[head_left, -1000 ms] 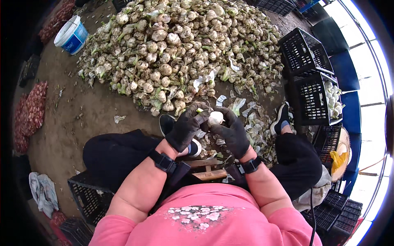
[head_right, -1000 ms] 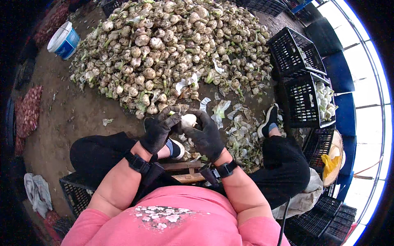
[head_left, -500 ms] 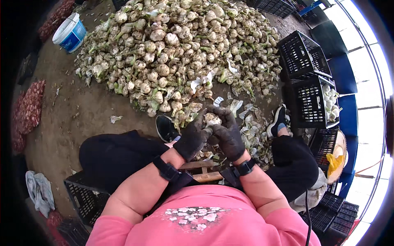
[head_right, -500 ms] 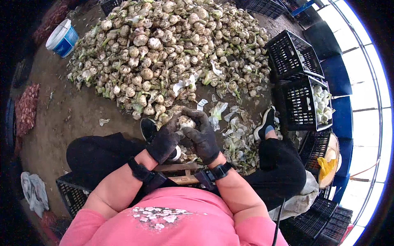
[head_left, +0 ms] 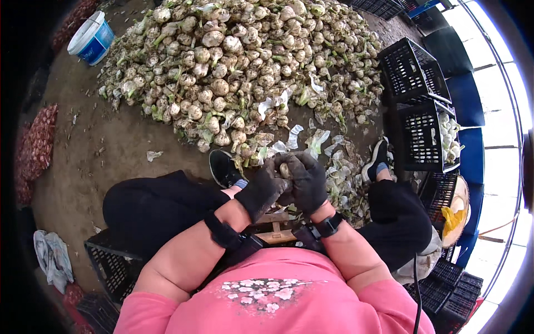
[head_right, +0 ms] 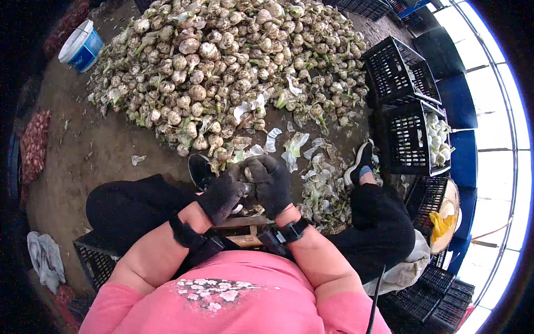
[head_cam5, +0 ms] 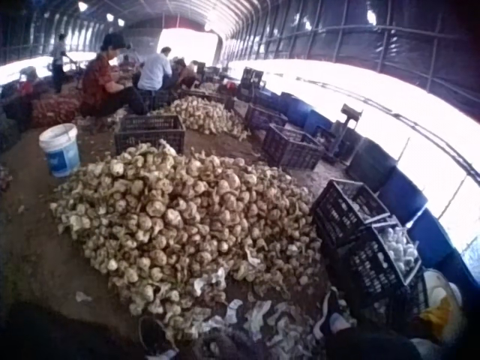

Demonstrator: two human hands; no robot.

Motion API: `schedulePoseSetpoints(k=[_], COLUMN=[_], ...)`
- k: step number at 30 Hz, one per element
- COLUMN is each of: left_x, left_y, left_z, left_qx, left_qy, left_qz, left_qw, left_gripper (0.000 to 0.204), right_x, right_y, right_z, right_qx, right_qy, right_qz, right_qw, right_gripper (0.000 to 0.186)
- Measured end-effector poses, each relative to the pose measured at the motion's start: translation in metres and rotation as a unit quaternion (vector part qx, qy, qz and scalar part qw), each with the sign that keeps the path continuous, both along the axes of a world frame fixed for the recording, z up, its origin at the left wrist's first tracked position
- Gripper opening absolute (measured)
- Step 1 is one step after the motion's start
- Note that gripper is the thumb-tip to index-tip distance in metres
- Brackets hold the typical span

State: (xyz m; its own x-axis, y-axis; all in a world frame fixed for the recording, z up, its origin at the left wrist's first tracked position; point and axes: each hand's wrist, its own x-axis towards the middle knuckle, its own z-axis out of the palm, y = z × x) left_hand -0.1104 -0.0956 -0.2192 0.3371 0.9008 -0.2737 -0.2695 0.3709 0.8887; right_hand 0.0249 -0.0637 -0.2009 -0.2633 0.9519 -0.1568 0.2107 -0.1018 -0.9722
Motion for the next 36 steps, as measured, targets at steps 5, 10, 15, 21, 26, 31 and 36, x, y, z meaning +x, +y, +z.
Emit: schedulePoseSetpoints(k=[5,10,15,21,26,31,36], left_x=[0.007,0.009,0.004,0.001,0.007,0.004,-0.002], left_y=[-0.007,-0.005,-0.007,-0.008,-0.007,-0.006,-0.009], left_z=[-0.002,-0.005,-0.006,-0.006,-0.009,-0.01,0.001], left_qx=[-0.007,0.044,0.079,0.044,0.105,0.179,0.168], left_qy=[0.01,0.014,0.21,0.156,0.081,0.217,0.255], left_qz=[0.047,0.072,0.086,0.069,-0.006,0.087,0.074], left_qw=[0.999,0.996,0.971,0.984,0.991,0.956,0.949], left_gripper=[0.056,0.055,0.061,0.056,0.059,0.057,0.067], right_x=[0.005,0.012,0.016,0.013,0.03,0.039,0.015], right_y=[0.006,0.008,0.0,0.002,0.028,0.02,0.005], right_z=[0.003,-0.005,-0.001,0.004,-0.015,-0.021,-0.015], right_qx=[-0.065,-0.032,0.055,-0.043,0.121,0.035,0.249], right_qy=[0.089,0.002,-0.105,-0.012,-0.29,-0.297,-0.241], right_qz=[-0.05,-0.106,-0.003,-0.007,-0.067,-0.029,0.078], right_qw=[0.993,0.994,0.993,0.999,0.947,0.954,0.935], right_gripper=[0.027,0.024,0.02,0.012,0.023,0.033,0.038])
